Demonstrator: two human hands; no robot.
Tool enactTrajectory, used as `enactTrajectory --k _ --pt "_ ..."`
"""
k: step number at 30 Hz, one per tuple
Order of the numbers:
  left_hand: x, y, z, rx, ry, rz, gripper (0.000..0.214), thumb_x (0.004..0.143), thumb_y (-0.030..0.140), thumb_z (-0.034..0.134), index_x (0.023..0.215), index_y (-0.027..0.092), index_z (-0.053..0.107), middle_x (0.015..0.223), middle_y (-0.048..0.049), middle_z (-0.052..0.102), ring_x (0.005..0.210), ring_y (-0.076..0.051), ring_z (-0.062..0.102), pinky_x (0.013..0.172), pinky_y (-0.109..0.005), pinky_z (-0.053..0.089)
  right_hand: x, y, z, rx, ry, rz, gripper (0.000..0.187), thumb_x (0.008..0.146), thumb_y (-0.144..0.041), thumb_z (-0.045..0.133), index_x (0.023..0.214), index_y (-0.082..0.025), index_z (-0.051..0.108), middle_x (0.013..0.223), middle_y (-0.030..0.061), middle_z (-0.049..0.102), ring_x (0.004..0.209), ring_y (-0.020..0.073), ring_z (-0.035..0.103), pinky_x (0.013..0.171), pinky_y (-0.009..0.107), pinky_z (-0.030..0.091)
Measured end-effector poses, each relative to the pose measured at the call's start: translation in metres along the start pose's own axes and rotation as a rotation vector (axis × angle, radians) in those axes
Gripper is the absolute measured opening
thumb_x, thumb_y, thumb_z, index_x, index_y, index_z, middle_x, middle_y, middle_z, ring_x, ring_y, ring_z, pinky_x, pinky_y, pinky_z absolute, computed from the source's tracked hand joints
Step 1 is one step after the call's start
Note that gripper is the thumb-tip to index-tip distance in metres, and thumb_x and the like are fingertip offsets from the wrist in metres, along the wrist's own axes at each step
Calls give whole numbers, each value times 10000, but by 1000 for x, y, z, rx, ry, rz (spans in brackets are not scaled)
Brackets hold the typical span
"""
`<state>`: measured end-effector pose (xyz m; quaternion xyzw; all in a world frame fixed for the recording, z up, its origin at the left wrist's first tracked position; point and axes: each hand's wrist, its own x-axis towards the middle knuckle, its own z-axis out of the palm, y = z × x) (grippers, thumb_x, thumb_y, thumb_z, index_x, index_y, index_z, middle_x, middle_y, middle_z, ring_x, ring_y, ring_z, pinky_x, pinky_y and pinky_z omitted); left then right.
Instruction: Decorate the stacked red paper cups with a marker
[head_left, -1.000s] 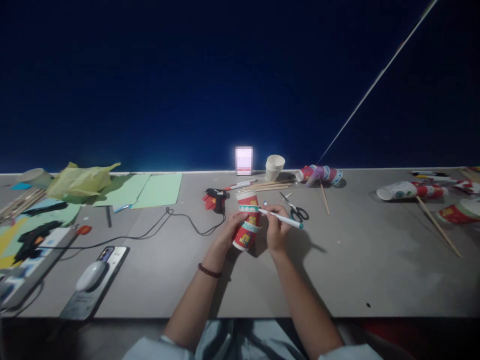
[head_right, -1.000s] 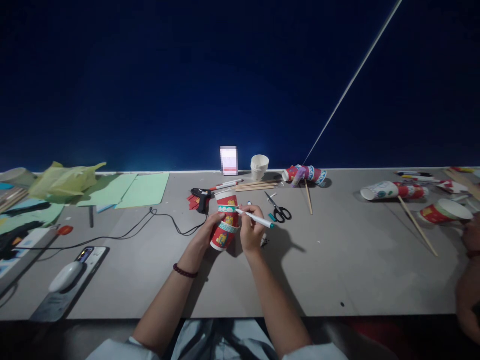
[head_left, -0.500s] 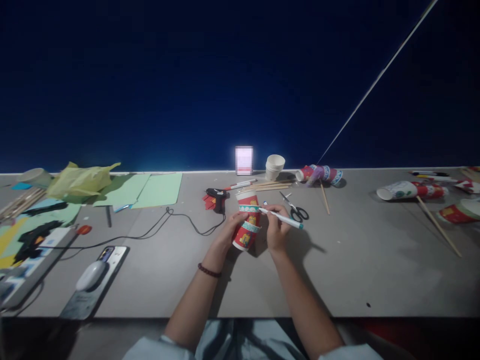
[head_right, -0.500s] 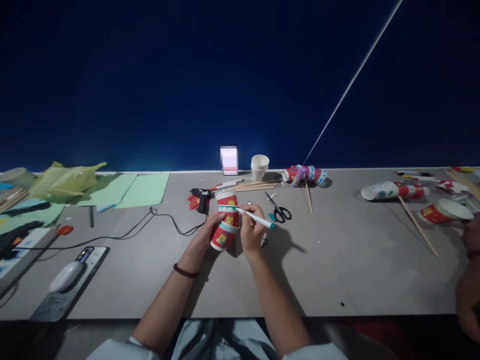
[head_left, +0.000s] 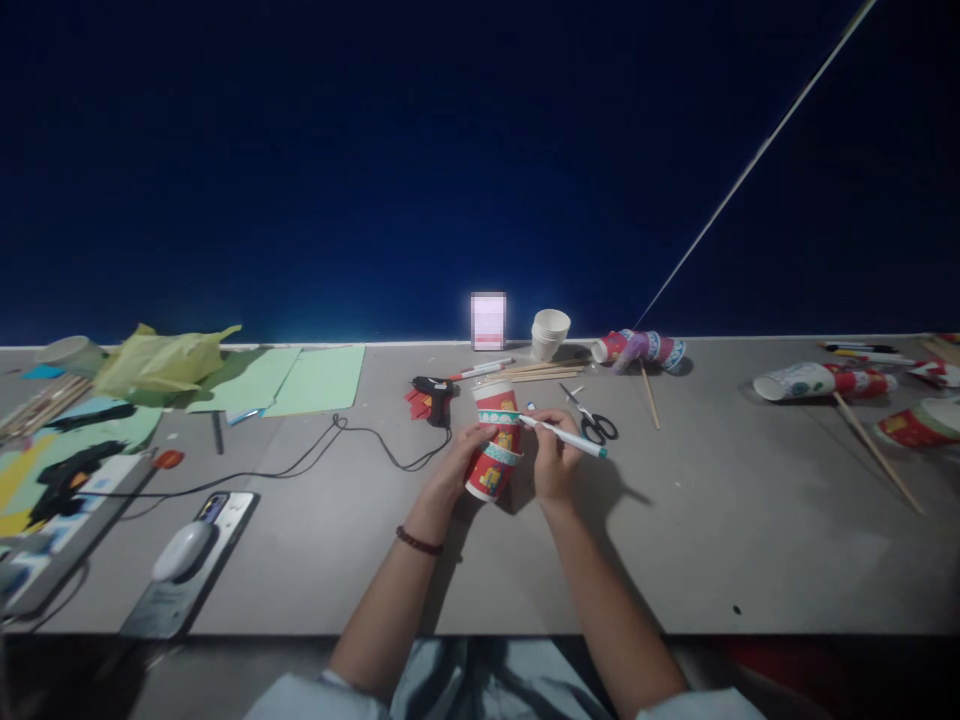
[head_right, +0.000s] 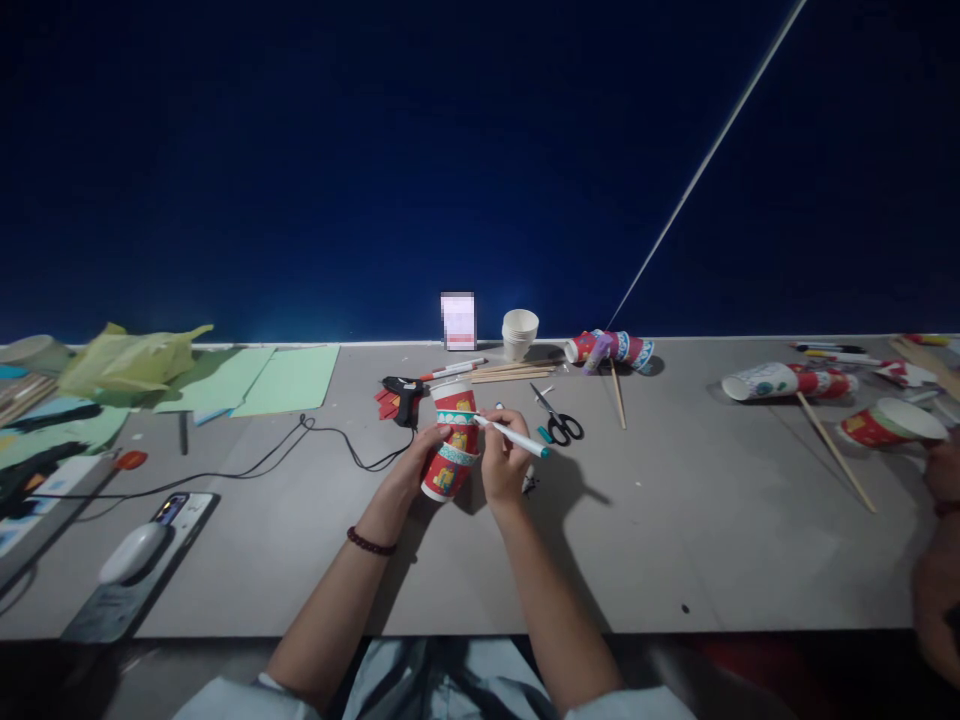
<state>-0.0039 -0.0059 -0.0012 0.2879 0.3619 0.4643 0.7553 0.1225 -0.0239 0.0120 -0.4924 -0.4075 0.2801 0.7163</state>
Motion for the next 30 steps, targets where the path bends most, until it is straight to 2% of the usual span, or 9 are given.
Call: enactTrajectory --k 4,9,14,24,30 --pt "0 1 1 4 -7 4 453 634 367 812 976 81 733 871 -132 750 732 -252 705 745 -359 536 0 1 0 26 -11 6 66 767 -235 522 763 -224 587 783 6 674 852 204 675 880 385 511" --pt "0 1 1 14 -4 -10 499 620 386 822 996 71 729 912 -152 750 761 -271 709 760 -378 541 0 0 0 14 8 17 60 762 -240 526 762 -221 583 778 11 682 844 207 673 847 372 514" --pt "0 2 1 -6 -2 -5 485 606 378 833 978 84 732 890 -139 751 740 -256 702 744 -368 545 0 -3 1 -9 25 25 68 763 -263 529 759 -223 583 775 11 685 806 198 663 810 358 517" --pt "0 0 1 5 14 2 467 616 374 826 966 78 731 871 -133 750 738 -249 701 752 -359 535 0 0 0 48 12 38 55 754 -231 537 750 -225 592 782 7 685 845 203 674 849 368 508" --pt "-1 2 3 2 -18 -2 476 619 379 827 976 80 730 871 -130 752 726 -243 705 734 -345 541 0 -2 1 44 33 29 65 759 -239 536 756 -213 596 790 14 693 794 192 666 760 339 522"
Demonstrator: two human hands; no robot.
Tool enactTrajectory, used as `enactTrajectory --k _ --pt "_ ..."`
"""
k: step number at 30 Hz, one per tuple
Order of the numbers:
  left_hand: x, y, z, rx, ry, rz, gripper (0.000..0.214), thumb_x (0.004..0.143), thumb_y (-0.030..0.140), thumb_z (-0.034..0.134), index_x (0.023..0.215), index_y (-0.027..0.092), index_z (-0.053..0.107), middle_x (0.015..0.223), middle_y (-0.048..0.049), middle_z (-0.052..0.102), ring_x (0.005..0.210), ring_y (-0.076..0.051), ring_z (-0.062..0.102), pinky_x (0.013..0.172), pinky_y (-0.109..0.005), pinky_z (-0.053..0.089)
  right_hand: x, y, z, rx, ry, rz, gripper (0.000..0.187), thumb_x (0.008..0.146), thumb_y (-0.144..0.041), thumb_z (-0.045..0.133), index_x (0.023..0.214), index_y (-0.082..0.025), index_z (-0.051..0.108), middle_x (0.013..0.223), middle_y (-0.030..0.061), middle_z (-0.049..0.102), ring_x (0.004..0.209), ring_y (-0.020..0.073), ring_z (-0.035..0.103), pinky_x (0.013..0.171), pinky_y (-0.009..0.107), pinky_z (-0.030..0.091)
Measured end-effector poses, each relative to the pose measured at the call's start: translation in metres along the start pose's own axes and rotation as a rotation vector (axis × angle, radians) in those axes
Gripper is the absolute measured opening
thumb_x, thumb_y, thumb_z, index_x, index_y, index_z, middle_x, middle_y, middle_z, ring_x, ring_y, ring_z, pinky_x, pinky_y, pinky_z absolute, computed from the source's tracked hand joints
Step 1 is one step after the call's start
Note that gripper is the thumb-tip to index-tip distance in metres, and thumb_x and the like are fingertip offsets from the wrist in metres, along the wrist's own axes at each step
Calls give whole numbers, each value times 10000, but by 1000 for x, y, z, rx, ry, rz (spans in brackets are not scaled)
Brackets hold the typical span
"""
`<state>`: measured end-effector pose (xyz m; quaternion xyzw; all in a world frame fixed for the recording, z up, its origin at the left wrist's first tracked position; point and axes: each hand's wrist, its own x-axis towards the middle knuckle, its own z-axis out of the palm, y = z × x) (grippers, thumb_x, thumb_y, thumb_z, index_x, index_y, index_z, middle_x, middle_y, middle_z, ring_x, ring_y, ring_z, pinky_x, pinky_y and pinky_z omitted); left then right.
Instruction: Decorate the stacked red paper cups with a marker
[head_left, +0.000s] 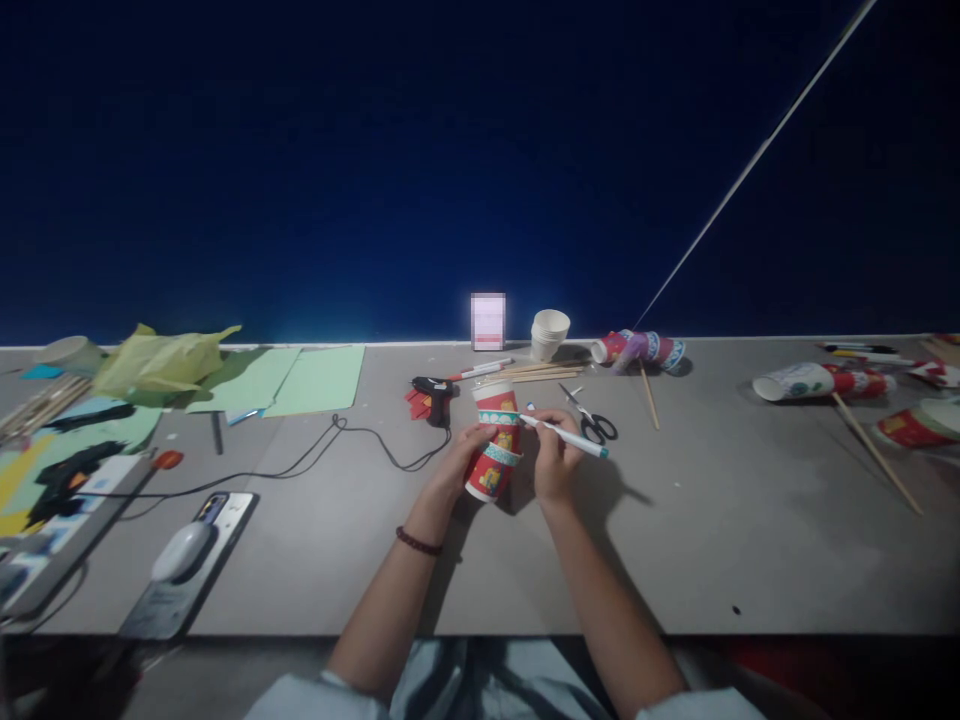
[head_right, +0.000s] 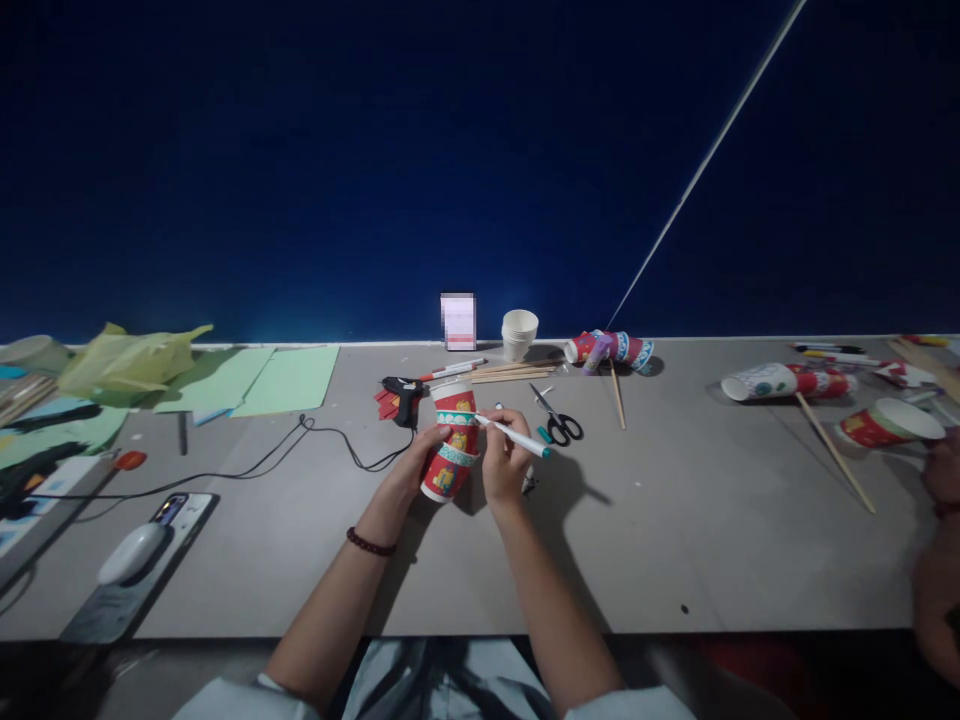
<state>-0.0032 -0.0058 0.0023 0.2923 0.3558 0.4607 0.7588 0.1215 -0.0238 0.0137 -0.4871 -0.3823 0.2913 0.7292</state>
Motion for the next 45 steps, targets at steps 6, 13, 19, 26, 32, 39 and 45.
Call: enactTrajectory --k 6,13,19,26,32,39,45 --pt "0 -1 -1 -3 -32 8 441 640 384 816 957 86 741 857 -133 754 713 -254 709 720 -353 545 0 0 0 14 -14 -6 65 757 -212 526 749 -212 590 775 5 686 819 192 671 808 355 523" --pt "1 -3 -3 6 -27 2 455 647 384 809 978 81 739 877 -147 754 743 -273 714 760 -375 542 0 0 0 -13 1 -6 62 761 -229 522 755 -213 582 784 10 689 807 194 668 772 344 519" --pt "1 -2 -4 16 -9 9 466 642 385 814 990 84 740 900 -142 754 754 -256 708 748 -351 542 0 0 -1 -15 5 6 64 756 -240 529 755 -212 587 784 11 695 789 189 666 752 333 511" --pt "1 -2 -3 -7 -11 3 449 632 371 819 966 82 738 872 -139 753 730 -260 709 747 -366 541 1 1 -1 -27 -13 -17 69 757 -231 504 733 -220 568 775 12 690 821 198 675 749 332 517" --pt "0 -1 0 -7 -12 -4 470 624 384 821 978 86 734 893 -139 751 727 -261 709 751 -378 544 0 -2 0 -57 18 9 71 760 -252 521 751 -212 580 776 16 698 749 183 656 695 315 506" --pt "0 0 -1 9 -1 -17 525 606 403 832 1002 75 730 918 -154 751 741 -269 710 743 -377 548 1 2 0 25 3 -3 58 745 -227 526 728 -214 581 765 9 698 798 197 675 732 325 508" --pt "-1 0 0 1 -20 1 454 643 383 812 988 96 738 905 -135 754 735 -247 708 739 -352 549 0 1 0 22 5 0 60 748 -213 526 740 -215 586 773 5 682 826 196 674 781 336 510"
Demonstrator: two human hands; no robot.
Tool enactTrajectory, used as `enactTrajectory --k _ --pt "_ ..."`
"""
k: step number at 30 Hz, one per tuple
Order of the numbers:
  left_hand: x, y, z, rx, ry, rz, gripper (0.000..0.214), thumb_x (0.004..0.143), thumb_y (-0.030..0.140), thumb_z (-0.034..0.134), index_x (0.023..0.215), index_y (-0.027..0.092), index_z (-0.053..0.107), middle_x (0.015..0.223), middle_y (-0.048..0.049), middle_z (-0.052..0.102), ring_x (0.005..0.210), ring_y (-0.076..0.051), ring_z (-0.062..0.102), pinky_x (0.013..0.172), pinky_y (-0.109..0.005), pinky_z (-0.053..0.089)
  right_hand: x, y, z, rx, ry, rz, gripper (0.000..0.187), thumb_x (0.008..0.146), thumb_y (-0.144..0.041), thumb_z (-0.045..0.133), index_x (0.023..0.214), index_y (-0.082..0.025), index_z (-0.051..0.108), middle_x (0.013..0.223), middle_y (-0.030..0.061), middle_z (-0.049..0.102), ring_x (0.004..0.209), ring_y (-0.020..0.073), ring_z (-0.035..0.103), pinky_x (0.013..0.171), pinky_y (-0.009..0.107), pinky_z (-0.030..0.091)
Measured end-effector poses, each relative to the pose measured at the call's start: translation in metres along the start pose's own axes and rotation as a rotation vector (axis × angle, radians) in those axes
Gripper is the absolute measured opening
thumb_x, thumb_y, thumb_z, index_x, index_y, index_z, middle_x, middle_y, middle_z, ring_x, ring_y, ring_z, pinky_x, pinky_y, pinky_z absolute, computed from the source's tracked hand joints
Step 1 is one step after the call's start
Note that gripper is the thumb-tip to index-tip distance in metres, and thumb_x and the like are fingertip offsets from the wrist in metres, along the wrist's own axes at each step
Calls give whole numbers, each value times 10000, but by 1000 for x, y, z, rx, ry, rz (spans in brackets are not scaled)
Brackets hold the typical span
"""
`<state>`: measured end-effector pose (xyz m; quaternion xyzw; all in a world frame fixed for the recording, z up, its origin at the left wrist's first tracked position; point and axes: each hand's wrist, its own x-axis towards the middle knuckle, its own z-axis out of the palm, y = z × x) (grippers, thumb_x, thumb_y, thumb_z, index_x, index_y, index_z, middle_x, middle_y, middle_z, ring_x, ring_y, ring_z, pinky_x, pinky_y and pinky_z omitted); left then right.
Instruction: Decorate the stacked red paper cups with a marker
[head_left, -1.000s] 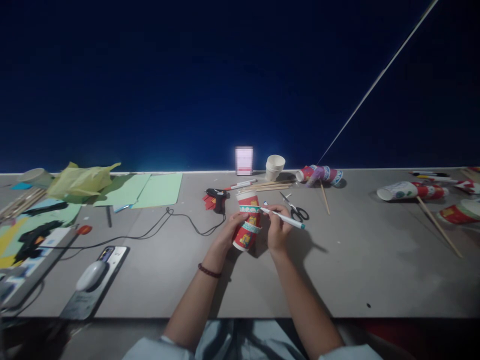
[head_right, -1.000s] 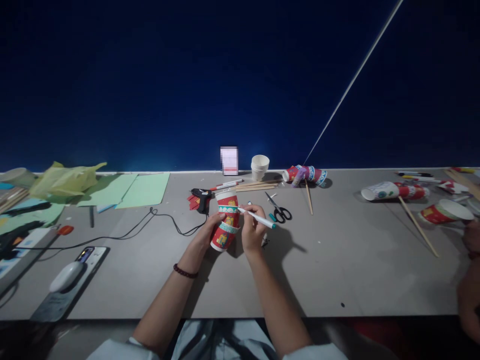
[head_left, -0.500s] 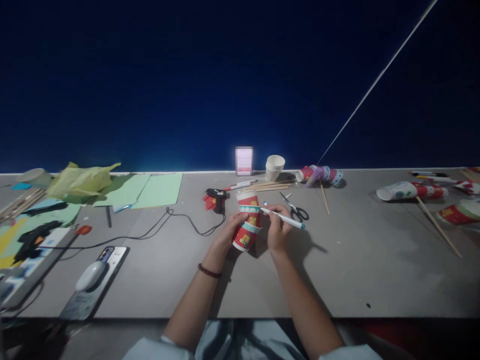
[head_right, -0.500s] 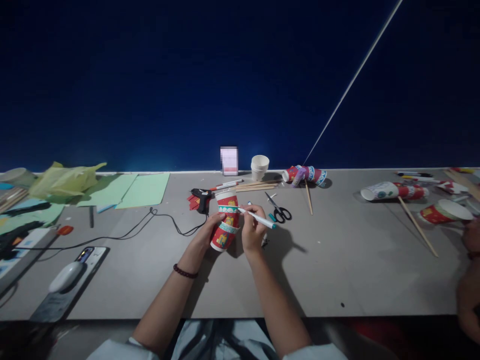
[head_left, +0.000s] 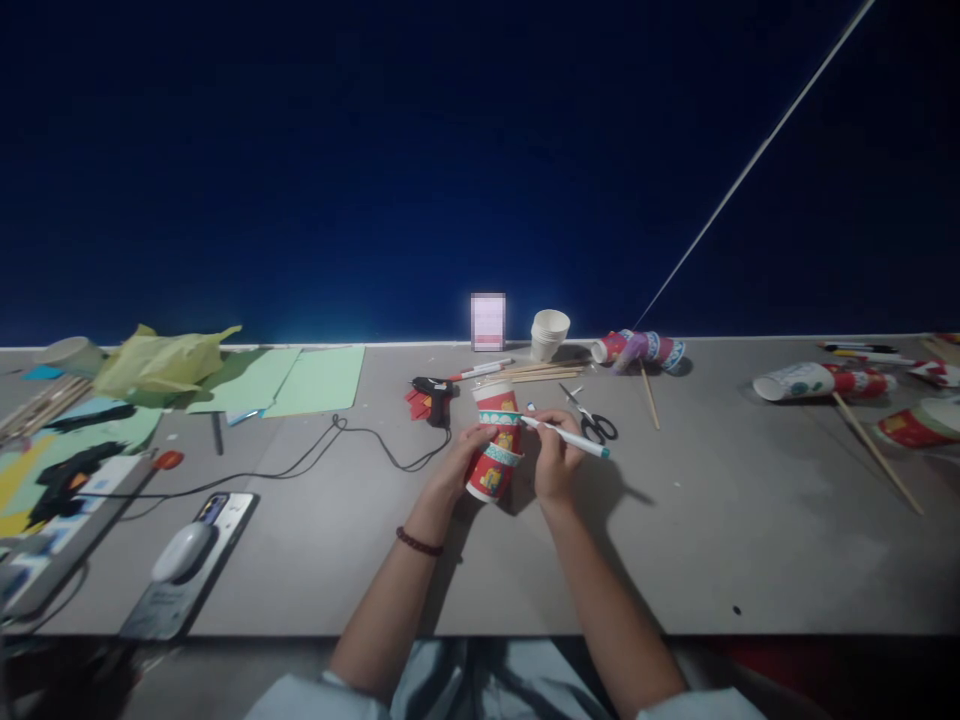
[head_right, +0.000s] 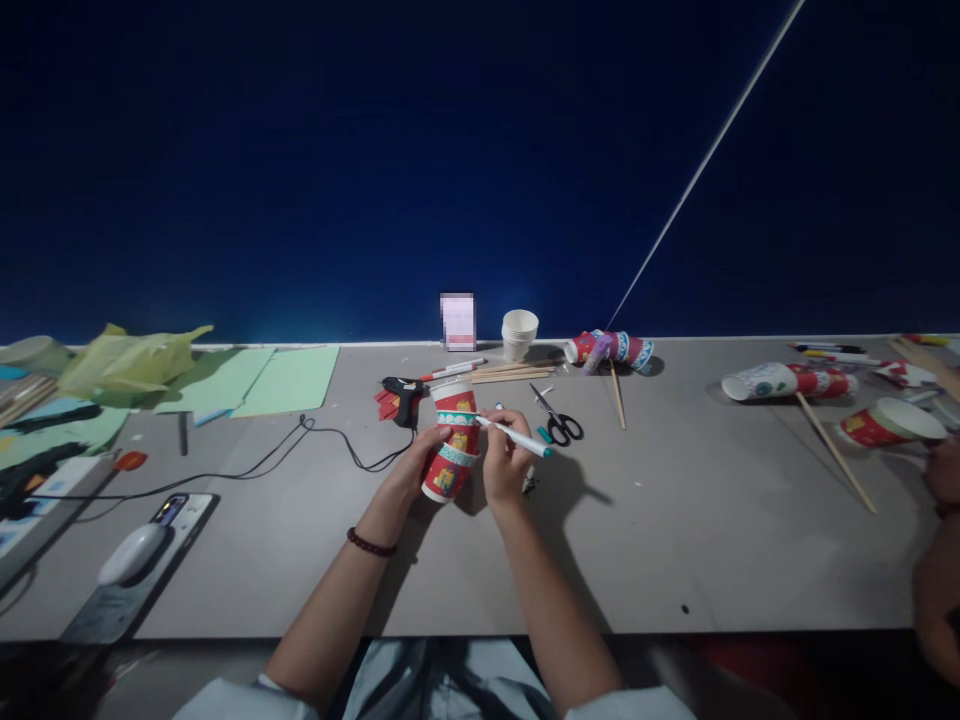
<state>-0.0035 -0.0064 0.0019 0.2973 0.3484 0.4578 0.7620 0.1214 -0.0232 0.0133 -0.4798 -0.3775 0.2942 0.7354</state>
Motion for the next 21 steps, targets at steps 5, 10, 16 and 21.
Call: enactTrajectory --k 5,10,16,21 --pt "2 -1 -2 -5 -14 -15 500 645 401 807 1012 68 732 923 -156 752 757 -271 712 763 -379 547 0 0 0 -37 6 5 66 745 -233 526 737 -213 588 727 -6 649 768 188 650 755 330 503" --pt "1 1 0 -17 -20 0 452 652 365 806 987 71 731 907 -146 754 766 -263 712 763 -357 541 1 1 -1 -48 6 4 68 748 -234 526 740 -210 590 718 -9 635 779 191 643 751 322 496" --pt "0 1 3 -51 -20 29 402 710 352 748 1024 101 728 977 -125 751 811 -239 699 749 -326 538 1 3 -2 -66 -30 25 71 755 -251 540 747 -210 597 736 -5 648 767 185 645 736 312 500" --pt "1 -1 0 -14 -11 11 428 668 353 788 996 83 734 902 -124 753 738 -228 693 730 -323 525 1 3 -2 -42 -41 21 63 760 -248 548 753 -208 596 733 -8 655 744 183 644 746 320 502"
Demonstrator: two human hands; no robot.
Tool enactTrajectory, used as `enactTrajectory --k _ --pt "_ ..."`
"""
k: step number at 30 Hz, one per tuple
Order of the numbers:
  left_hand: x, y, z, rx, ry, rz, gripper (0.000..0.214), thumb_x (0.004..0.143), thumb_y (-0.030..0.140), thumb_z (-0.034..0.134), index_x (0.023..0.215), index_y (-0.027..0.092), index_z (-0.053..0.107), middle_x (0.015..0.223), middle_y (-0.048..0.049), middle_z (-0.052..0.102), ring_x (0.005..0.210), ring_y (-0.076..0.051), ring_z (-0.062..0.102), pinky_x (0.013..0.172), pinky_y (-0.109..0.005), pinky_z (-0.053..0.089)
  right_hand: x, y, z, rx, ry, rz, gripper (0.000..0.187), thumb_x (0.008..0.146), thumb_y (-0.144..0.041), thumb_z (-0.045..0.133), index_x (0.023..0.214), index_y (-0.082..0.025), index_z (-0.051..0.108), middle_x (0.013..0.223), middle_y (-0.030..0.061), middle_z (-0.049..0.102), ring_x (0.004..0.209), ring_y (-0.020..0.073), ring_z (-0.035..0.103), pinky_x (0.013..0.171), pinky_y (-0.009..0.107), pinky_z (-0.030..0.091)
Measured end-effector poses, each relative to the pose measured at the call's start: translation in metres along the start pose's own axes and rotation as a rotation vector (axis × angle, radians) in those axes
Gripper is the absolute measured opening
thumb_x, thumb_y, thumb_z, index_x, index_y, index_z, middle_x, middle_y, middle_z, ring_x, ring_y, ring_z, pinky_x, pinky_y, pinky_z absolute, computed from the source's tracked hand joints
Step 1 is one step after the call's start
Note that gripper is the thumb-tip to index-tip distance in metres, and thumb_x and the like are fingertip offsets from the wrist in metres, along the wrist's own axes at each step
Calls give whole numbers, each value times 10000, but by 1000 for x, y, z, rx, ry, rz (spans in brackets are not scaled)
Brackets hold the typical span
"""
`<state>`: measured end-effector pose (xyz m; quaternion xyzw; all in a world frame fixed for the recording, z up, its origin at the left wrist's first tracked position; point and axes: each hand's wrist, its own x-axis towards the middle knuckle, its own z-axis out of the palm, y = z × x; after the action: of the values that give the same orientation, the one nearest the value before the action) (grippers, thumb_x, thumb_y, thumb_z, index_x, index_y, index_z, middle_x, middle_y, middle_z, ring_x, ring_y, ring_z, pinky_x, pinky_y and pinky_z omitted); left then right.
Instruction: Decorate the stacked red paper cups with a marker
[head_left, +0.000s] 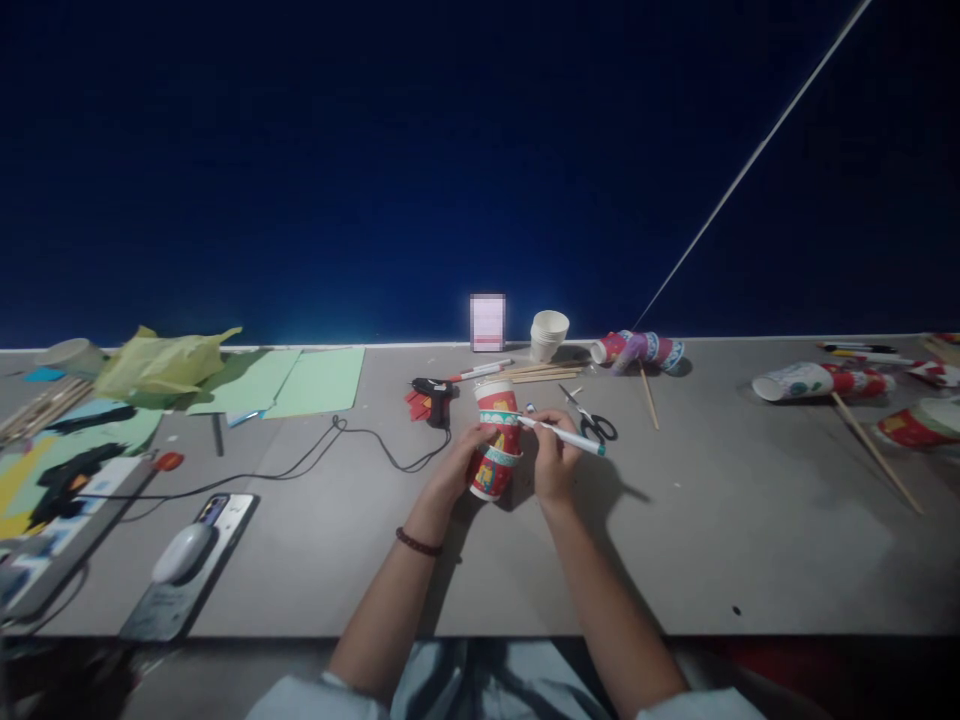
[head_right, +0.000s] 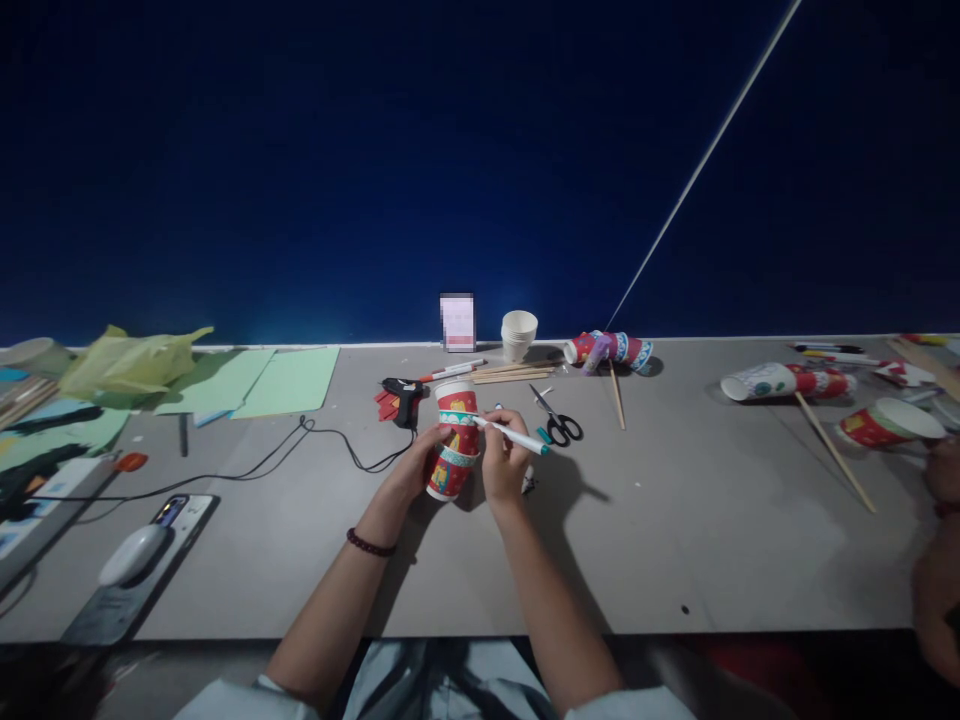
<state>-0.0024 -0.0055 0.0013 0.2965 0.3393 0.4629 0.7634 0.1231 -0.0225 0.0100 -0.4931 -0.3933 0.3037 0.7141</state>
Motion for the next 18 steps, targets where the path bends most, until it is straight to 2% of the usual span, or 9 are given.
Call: enactTrajectory --k 3,18 --pt "0 0 -1 12 19 -23 440 637 338 816 981 77 733 867 -126 752 707 -235 695 721 -335 521 -1 -1 0 17 1 -6 63 760 -247 548 750 -208 597 724 -7 653 772 190 655 759 324 504" --pt "0 0 -3 32 -2 -16 465 651 353 823 1020 85 733 882 -133 758 723 -245 715 711 -322 532 -1 0 0 -66 -49 -26 79 784 -292 544 796 -229 589 789 6 662 811 193 660 767 323 522"
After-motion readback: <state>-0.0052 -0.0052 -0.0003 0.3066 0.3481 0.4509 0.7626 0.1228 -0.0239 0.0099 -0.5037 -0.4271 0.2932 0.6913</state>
